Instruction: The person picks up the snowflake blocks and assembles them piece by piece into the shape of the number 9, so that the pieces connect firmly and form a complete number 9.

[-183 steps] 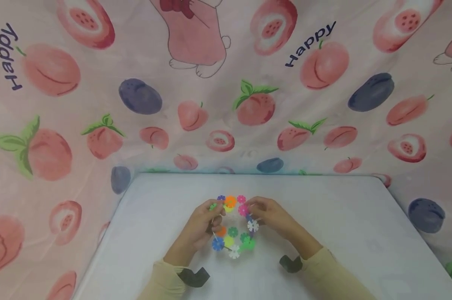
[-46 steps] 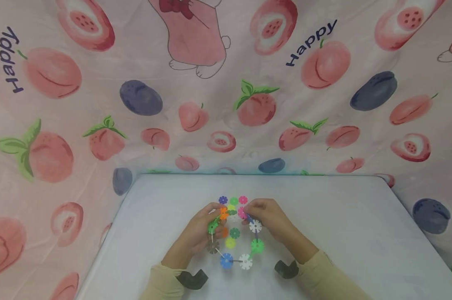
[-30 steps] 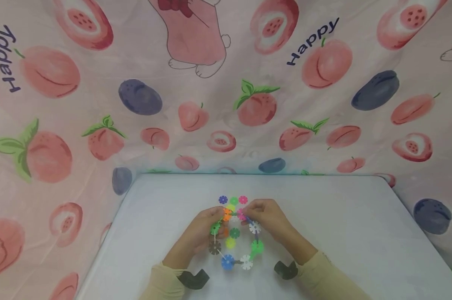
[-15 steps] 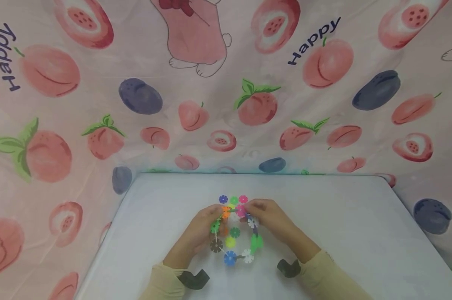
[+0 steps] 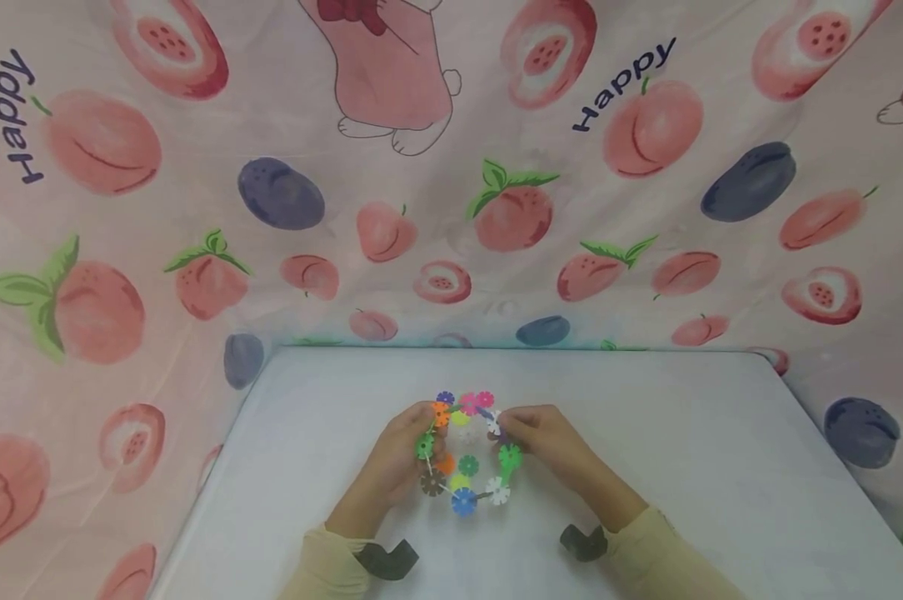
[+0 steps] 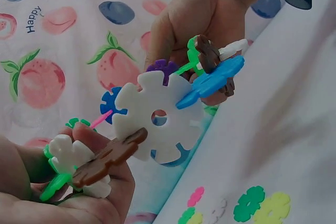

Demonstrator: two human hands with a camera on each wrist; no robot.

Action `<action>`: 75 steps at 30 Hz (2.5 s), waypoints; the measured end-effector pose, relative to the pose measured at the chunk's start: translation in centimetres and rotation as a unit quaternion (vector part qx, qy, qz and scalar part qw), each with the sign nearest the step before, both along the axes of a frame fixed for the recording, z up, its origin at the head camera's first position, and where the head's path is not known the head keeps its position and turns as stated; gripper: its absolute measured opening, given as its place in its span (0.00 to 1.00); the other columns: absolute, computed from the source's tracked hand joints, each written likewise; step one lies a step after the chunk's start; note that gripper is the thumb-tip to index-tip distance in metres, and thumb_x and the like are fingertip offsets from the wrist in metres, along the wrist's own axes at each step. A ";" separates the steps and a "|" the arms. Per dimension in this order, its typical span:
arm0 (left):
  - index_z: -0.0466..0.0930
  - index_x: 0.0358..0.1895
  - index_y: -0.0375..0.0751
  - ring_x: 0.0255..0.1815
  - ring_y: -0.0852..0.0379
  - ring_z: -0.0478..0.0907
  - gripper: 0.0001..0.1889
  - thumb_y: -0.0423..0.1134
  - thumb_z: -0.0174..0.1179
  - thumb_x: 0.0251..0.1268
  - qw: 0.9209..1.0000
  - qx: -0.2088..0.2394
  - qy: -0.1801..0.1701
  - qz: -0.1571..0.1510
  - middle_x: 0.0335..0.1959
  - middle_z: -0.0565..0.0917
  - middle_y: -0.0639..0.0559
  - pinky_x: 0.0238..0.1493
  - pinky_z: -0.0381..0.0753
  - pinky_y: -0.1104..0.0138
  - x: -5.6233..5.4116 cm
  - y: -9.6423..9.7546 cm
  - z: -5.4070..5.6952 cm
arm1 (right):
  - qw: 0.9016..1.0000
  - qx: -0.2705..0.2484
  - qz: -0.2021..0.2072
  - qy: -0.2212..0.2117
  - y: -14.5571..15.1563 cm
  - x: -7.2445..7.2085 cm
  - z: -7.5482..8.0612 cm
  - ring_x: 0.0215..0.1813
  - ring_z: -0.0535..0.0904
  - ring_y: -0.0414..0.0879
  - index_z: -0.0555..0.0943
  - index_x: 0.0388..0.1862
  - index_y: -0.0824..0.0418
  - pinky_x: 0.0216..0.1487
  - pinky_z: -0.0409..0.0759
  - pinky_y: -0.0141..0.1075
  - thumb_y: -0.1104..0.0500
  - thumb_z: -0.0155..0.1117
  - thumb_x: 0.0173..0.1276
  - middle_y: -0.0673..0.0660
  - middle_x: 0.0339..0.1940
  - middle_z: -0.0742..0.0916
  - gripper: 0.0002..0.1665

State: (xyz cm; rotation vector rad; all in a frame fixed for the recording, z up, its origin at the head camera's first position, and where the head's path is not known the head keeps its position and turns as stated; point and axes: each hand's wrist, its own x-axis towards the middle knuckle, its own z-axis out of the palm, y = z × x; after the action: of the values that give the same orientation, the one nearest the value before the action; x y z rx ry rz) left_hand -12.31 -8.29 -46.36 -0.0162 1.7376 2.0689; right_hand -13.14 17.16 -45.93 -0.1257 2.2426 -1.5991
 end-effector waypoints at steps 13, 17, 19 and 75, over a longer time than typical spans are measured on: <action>0.64 0.75 0.49 0.43 0.51 0.81 0.27 0.56 0.40 0.84 1.000 -0.005 0.011 -0.028 0.50 0.79 0.46 0.43 0.82 0.61 0.3 -0.1 0.2 | 0.998 -0.008 -0.061 0.015 -0.8 -0.1 0.4 0.45 0.84 0.44 0.88 0.48 0.57 0.53 0.84 0.36 0.50 0.63 0.76 0.53 0.39 0.92 0.14; 0.61 0.72 0.46 0.47 0.46 0.84 0.26 0.58 0.39 0.83 0.998 0.027 -0.003 -0.064 0.55 0.80 0.43 0.43 0.84 0.57 0.3 -0.4 0.4 | 0.997 -0.023 -0.075 0.004 -0.8 -0.5 0.4 0.44 0.86 0.45 0.87 0.51 0.58 0.48 0.84 0.35 0.50 0.63 0.76 0.54 0.40 0.91 0.15; 0.61 0.64 0.44 0.51 0.44 0.85 0.22 0.56 0.41 0.83 0.996 0.044 -0.013 -0.077 0.59 0.80 0.40 0.44 0.84 0.56 0.2 -0.7 0.6 | 0.996 -0.026 -0.080 -0.002 -0.8 -0.6 0.5 0.44 0.86 0.45 0.87 0.51 0.58 0.46 0.86 0.37 0.51 0.63 0.76 0.55 0.41 0.91 0.15; 0.78 0.49 0.40 0.57 0.51 0.85 0.13 0.28 0.67 0.64 0.994 0.074 0.019 -0.077 0.56 0.86 0.41 0.59 0.84 0.57 0.0 -1.1 -0.1 | 0.992 -0.077 -0.087 -0.056 -0.5 -2.6 -0.2 0.72 0.75 0.56 0.78 0.66 0.58 0.72 0.72 0.56 0.32 0.48 0.77 0.57 0.66 0.82 0.37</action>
State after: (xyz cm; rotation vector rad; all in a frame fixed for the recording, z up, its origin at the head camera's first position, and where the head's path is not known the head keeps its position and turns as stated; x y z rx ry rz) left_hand -12.30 -9.35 -46.45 0.1977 1.5510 2.0901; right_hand -15.72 16.68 -46.17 0.1188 2.0923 -1.8222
